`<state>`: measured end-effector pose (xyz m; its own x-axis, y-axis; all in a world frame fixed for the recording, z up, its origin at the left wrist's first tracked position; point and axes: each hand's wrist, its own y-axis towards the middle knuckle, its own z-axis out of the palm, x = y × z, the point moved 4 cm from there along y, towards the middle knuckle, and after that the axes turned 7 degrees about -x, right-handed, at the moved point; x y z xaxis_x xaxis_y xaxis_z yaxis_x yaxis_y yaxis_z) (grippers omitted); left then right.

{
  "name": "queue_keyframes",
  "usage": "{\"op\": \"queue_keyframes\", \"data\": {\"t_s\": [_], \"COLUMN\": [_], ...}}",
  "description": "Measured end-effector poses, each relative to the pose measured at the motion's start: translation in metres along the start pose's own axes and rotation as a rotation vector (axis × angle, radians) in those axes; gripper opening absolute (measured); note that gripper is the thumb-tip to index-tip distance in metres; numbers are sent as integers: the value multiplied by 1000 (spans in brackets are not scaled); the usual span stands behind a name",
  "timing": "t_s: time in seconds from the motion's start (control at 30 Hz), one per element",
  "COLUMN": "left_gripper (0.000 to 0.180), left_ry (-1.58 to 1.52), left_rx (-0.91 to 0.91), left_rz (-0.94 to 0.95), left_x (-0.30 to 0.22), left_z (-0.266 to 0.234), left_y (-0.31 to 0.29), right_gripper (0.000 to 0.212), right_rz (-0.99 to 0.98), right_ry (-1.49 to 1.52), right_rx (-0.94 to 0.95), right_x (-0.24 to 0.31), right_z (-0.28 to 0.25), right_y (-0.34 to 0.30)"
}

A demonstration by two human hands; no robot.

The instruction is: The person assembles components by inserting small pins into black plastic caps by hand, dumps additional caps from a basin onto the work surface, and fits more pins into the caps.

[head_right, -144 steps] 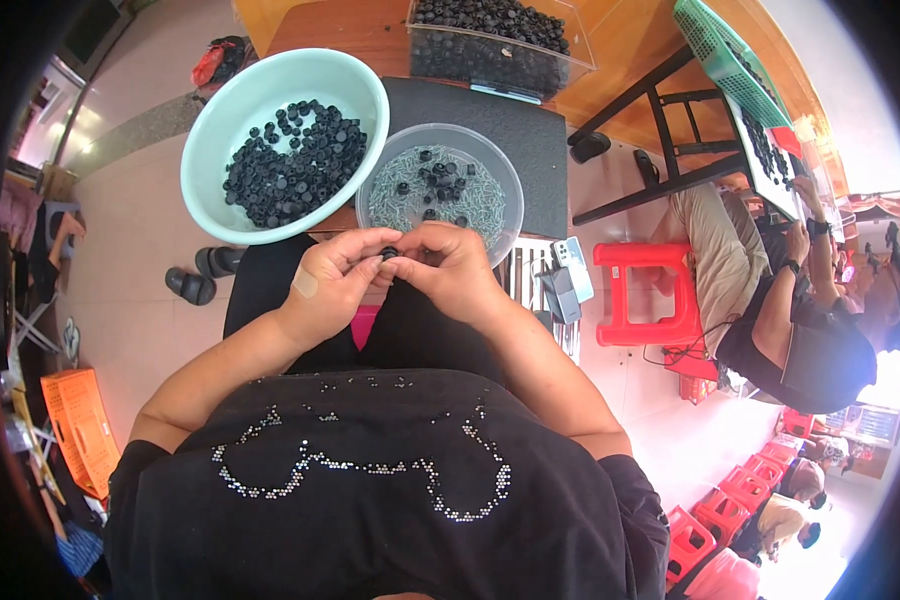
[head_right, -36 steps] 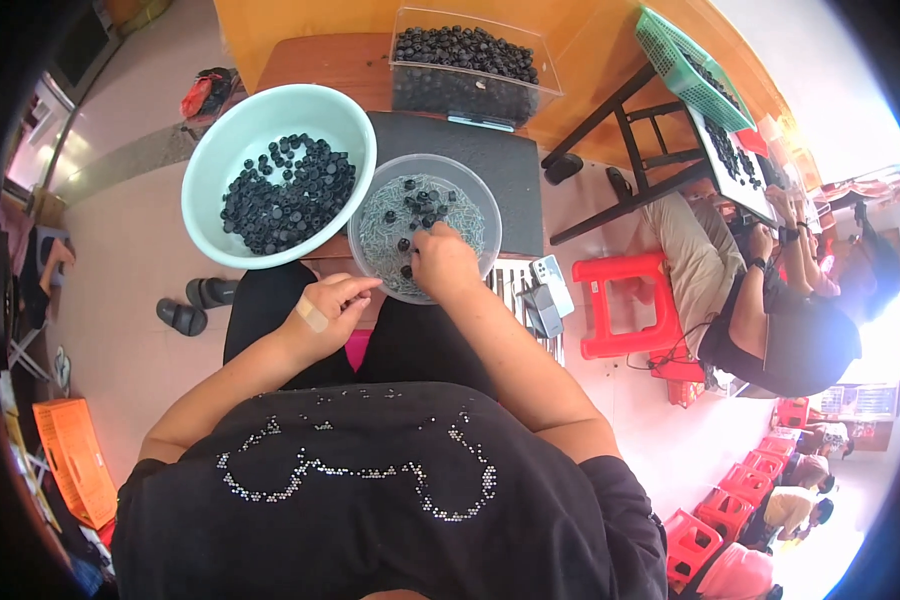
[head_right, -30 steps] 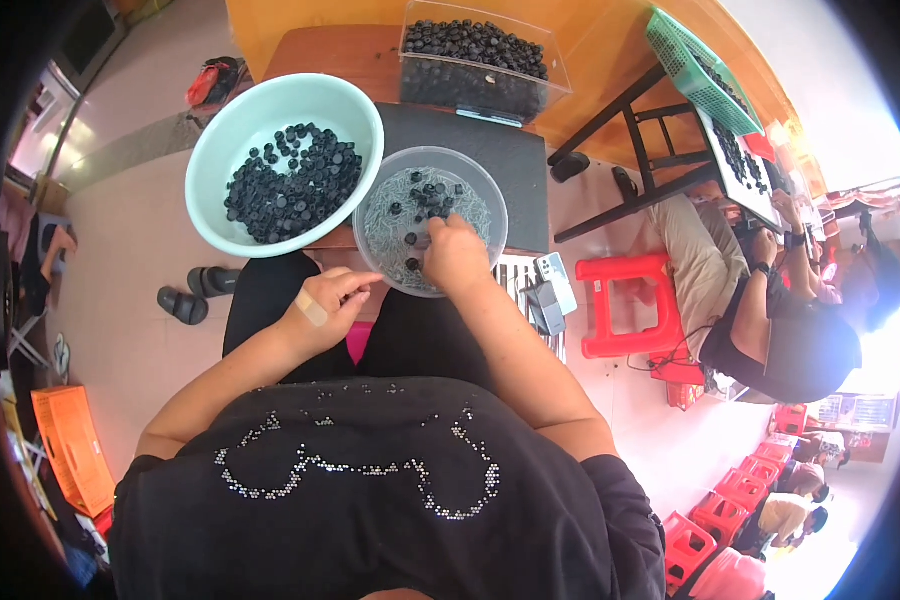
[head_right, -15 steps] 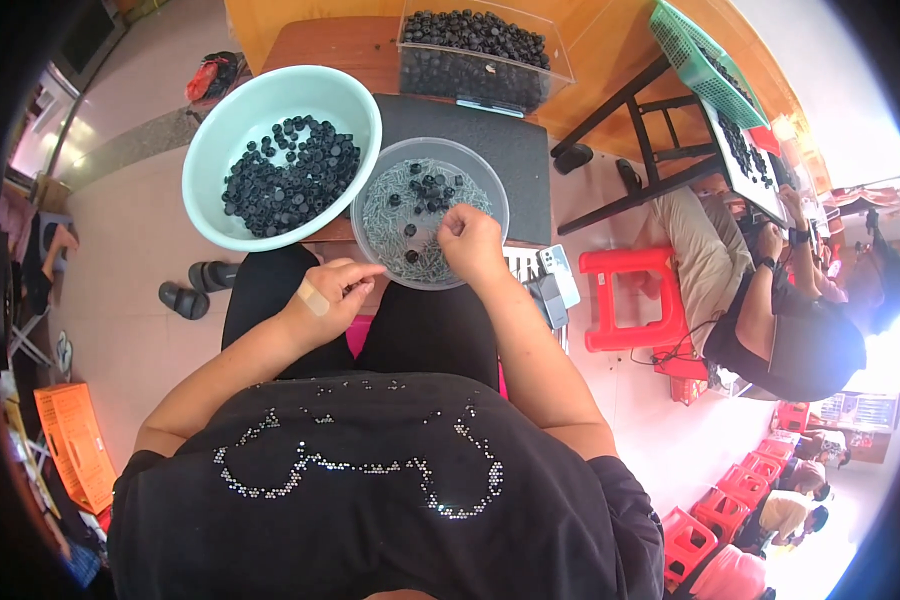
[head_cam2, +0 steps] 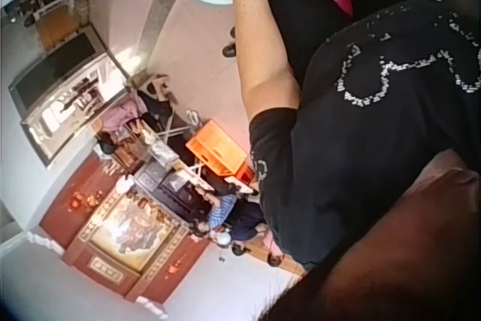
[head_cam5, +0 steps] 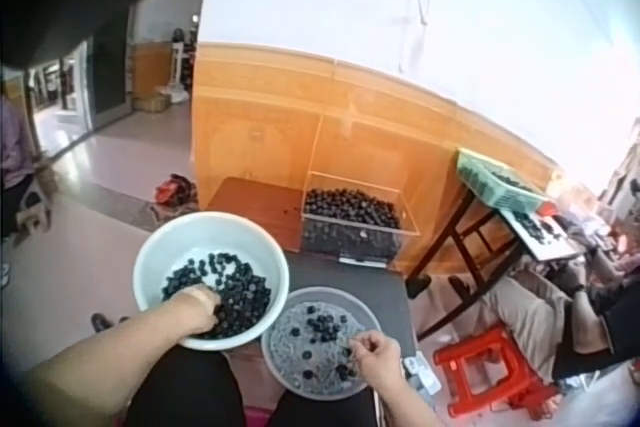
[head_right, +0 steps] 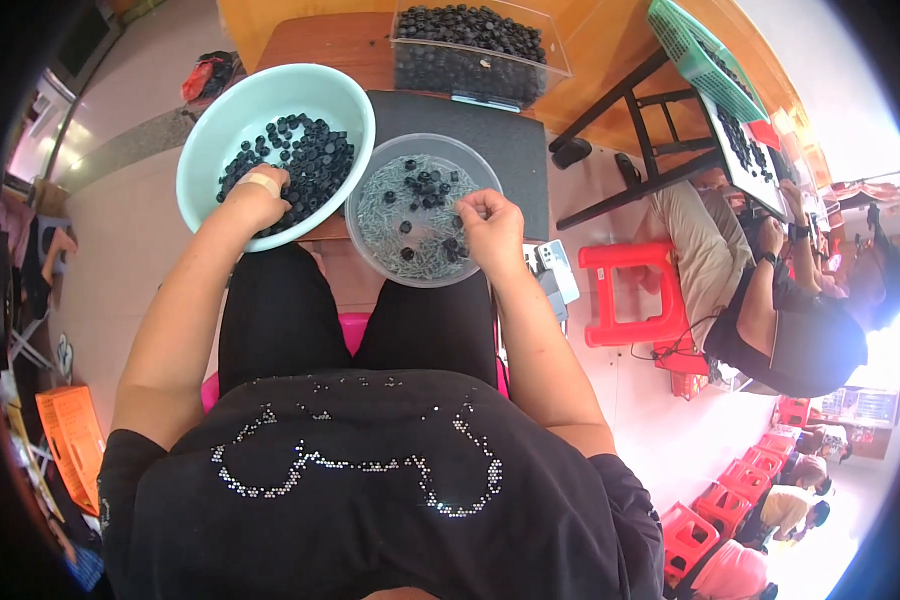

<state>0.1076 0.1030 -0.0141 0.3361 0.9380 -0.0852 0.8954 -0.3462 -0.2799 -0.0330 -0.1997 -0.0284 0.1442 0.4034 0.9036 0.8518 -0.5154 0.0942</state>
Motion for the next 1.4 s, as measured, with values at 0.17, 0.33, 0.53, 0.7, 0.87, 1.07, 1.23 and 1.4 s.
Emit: {"op": "queue_keyframes", "data": {"t_s": [0.17, 0.33, 0.53, 0.7, 0.87, 1.07, 1.23, 1.4], "left_gripper": [21, 19, 18, 24, 26, 19, 25, 25], "left_ry": [-78, -169, -246, -495, -591, -1753, -2034, -2104], "left_rx": [22, -39, -7, -464, -574, 88, 382, 474], "left_rz": [5, 97, 35, -33, 132, 18, -18, -57], "left_x": [5, 4, 3, 13, -11, -85, -109, -114], "left_z": [14, 22, 18, -3, -20, -10, 3, 11], "left_y": [15, 20, 20, 15, -4, -55, -70, -68], "right_gripper": [7, 6, 9, 12, 16, 13, 11, 10], "right_rz": [56, 69, 41, 121, 79, 158, 146, 100], "right_ry": [71, 207, 228, 270, 195, 326, 467, 471], "right_rx": [-12, 47, 93, 147, 158, 222, 315, 359], "right_x": [-6, -16, -9, 4, 6, 30, 39, 53], "right_z": [-4, 0, -1, -1, 4, 9, 14, 18], "right_y": [3, 5, 4, -1, -4, -15, -23, -31]}}
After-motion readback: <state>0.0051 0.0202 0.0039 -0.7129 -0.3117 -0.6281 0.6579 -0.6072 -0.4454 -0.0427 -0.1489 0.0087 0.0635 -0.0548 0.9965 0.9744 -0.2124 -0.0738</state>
